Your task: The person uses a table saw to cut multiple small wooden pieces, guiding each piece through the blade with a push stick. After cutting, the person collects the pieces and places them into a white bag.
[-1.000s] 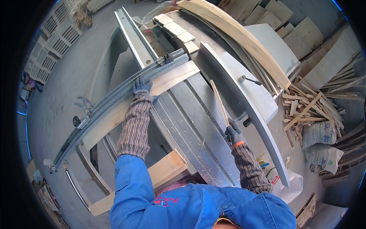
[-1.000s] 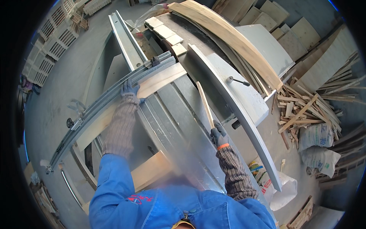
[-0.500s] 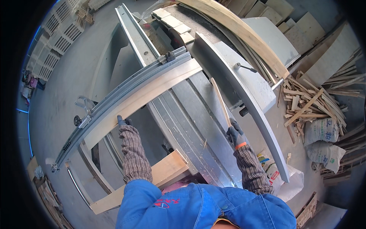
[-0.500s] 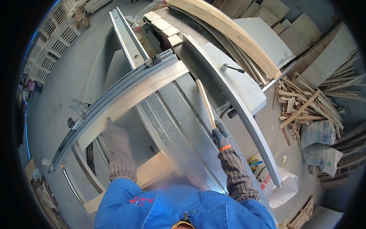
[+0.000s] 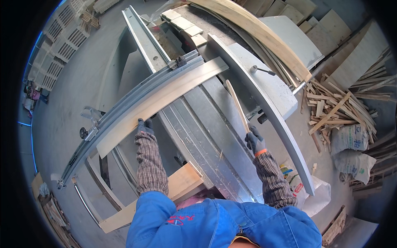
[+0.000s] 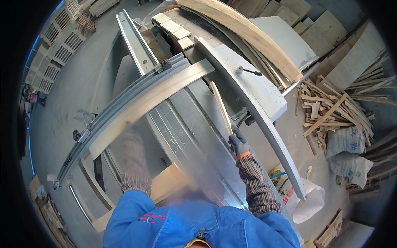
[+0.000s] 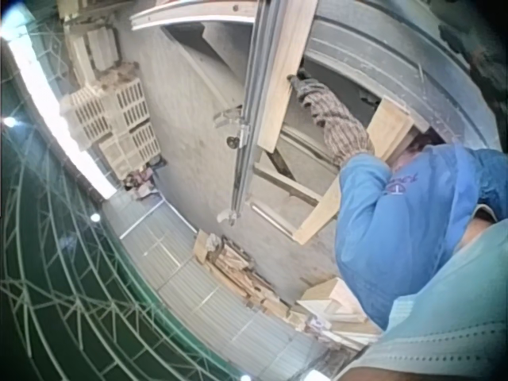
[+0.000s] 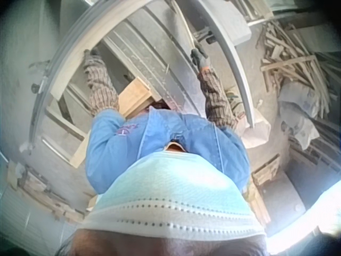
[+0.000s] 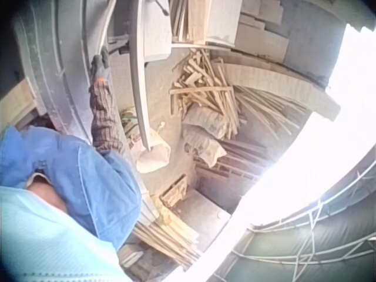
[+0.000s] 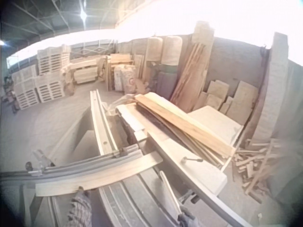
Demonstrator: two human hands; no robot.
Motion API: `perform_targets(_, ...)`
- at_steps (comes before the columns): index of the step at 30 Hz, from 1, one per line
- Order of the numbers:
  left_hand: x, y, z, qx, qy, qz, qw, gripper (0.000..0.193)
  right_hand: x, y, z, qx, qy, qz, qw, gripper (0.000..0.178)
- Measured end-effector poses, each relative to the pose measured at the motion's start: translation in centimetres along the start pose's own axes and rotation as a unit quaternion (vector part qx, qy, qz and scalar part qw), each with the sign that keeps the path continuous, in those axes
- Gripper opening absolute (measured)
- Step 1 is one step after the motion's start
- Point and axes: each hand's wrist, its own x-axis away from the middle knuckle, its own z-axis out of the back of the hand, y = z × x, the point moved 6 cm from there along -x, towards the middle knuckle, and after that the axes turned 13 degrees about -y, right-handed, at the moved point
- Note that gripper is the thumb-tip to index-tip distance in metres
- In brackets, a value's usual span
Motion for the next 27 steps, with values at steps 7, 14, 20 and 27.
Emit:
perform_targets(7,-3.7,-3.7,4.1,0.144,0.018,0.133,0.981,0.033,-6.0,-0.5,1.5,-0.013,0.007,-0.02,1.0,0.056)
perform_targets(14,-5.2,-2.1,4.7,0.071,0.063,0.093,0.991,0.031,-8.7,-1.7,0.1,-0.018,0.004,-0.035,0.999,0.055)
perform_targets(20,-6.0,-1.8,5.0,0.051,0.059,0.075,0.994,0.032,-9.4,-2.2,-0.5,-0.02,0.002,-0.029,0.999,0.053)
perform_targets(27,-7.0,-0.8,2.2,-0.082,0.026,-0.024,0.996,0.034,-11.2,-3.0,-1.0,-0.006,0.003,-0.027,1.0,0.051)
